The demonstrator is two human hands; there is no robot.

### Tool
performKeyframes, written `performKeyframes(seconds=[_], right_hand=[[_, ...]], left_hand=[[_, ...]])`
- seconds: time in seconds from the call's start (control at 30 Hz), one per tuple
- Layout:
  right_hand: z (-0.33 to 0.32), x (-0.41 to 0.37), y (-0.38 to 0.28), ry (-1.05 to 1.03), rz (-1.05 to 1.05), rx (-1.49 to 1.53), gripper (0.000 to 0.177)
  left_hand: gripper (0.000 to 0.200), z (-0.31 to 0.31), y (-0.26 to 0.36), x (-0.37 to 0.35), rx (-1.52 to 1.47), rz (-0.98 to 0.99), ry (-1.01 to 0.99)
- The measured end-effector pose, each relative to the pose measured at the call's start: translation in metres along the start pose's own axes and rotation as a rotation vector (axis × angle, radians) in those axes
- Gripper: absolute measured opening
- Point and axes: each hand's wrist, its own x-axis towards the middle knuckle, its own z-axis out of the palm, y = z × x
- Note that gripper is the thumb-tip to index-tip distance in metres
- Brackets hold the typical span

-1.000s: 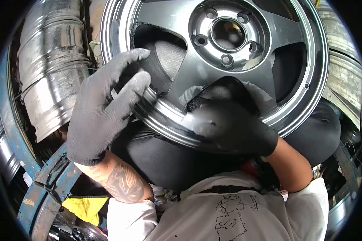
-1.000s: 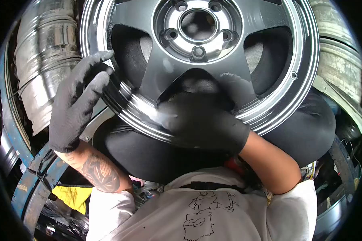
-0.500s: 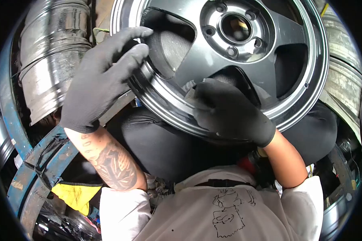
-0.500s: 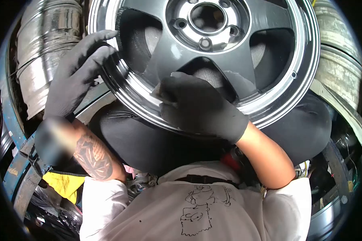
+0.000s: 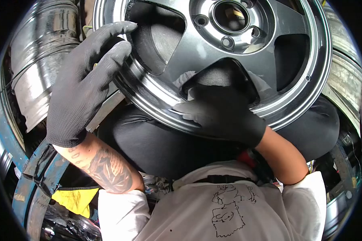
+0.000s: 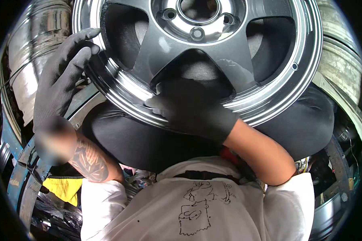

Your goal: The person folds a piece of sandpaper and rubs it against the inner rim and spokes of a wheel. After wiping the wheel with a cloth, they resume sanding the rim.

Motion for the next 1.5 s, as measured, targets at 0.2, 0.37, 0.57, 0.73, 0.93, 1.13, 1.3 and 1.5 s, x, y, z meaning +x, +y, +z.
performKeyframes(seconds=[0.2,0.37,0.57,0.73,0.93,1.13,1.3,1.5], right_hand=[[0.008,0.0,0.001,0.013,0.018,0.003,0.018],[0.009,0.001,-0.006,0.038,-0.001,-0.045,0.018],[0.011,0.002,-0.002,0.067,-0.024,-0.013,0.023],[0.011,0.006,-0.005,0.056,-0.039,-0.066,0.022],[-0.008,0.009,0.001,0.175,-0.054,-0.052,0.02],[-0.02,0.005,0.0,0.286,-0.08,-0.098,0.018],[-0.007,0.003,-0.01,0.154,-0.062,-0.292,0.012],[0.004,-0.008,-0.019,0.113,-0.072,-0.362,0.002]], left_hand=[[0.042,-0.002,-0.007,0.0,-0.059,-0.018,0.059],[0.036,-0.013,-0.028,0.0,0.053,0.046,0.236],[0.04,-0.016,-0.028,0.0,0.063,0.049,0.208],[0.043,-0.019,-0.027,-0.002,0.098,0.087,0.215],[0.043,-0.023,-0.022,0.0,0.126,0.101,0.215],[0.043,-0.019,-0.03,-0.001,0.145,0.119,0.296],[0.044,-0.015,-0.027,0.0,0.107,0.108,0.285],[0.045,-0.018,-0.022,0.001,0.211,0.063,0.181]])
